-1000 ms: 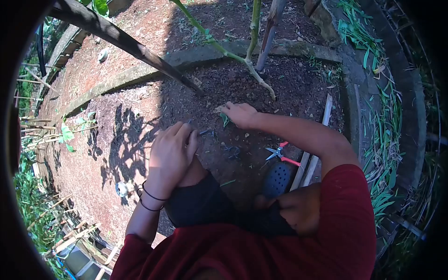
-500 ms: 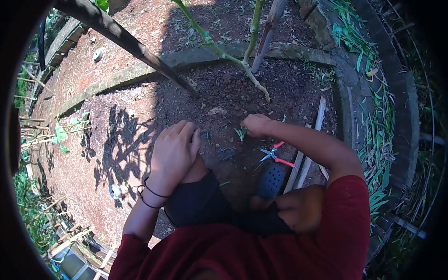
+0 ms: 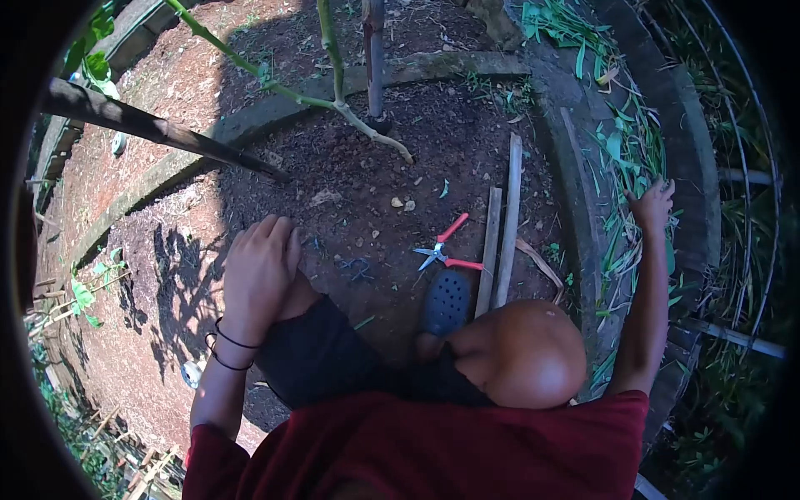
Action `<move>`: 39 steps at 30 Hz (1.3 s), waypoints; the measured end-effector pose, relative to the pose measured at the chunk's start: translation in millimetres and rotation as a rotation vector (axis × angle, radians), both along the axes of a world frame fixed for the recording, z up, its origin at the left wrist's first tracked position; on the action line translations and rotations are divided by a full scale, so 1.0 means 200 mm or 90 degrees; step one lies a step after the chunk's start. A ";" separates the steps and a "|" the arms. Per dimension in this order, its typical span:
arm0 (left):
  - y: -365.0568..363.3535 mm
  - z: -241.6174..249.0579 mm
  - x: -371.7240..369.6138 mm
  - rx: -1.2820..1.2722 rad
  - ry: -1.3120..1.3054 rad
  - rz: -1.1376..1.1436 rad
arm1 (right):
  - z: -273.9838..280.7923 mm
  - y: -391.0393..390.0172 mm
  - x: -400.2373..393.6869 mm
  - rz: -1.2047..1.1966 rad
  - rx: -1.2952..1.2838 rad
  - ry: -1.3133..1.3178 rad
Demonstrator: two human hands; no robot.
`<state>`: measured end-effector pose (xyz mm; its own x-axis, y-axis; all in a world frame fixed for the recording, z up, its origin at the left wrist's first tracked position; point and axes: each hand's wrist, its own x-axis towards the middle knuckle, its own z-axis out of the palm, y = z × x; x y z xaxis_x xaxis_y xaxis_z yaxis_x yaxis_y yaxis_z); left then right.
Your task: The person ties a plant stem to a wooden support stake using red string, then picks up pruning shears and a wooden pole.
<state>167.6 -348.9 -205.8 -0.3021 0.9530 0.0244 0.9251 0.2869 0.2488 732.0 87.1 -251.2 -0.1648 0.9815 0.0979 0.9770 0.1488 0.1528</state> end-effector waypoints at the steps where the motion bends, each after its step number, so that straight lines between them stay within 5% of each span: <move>1: 0.01 -0.01 0.01 0.000 0.011 -0.007 | 0.02 -0.12 -0.03 0.040 0.122 -0.163; 3: 0.02 -0.02 0.03 -0.003 0.025 -0.023 | -0.11 -0.36 -0.15 0.063 0.020 -0.002; 4: 0.04 -0.03 0.03 0.003 0.046 -0.026 | -0.13 -0.53 -0.29 -0.062 -0.171 0.145; 7: 0.06 -0.02 0.05 -0.051 0.046 -0.073 | -0.61 -1.01 -0.41 -0.145 -0.424 0.213; 11: 0.06 -0.01 0.05 -0.130 -0.014 -0.172 | -0.79 -1.69 -0.67 -0.177 -0.366 0.139; 16: 0.07 -0.01 0.12 -0.189 -0.019 -0.241 | 0.60 -1.83 -1.30 0.131 -0.324 0.006; 18: 0.08 -0.06 0.16 -0.203 -0.046 -0.277 | 0.81 -1.80 -1.43 0.193 -0.307 -0.010; 22: 0.13 -0.08 0.20 -0.239 -0.099 -0.398 | 0.75 -1.76 -1.42 0.209 -0.332 -0.004; 26: 0.23 -0.05 0.29 -0.238 0.018 -0.403 | 0.57 -1.75 -1.29 0.150 -0.376 0.042; 35: 0.06 -0.09 0.42 -0.367 0.067 -0.507 | -1.00 -1.66 -0.40 -0.346 -0.417 0.372; 39: -0.25 -0.21 0.51 -0.540 -0.158 -0.556 | -0.81 -1.80 -0.37 -0.399 -0.569 0.380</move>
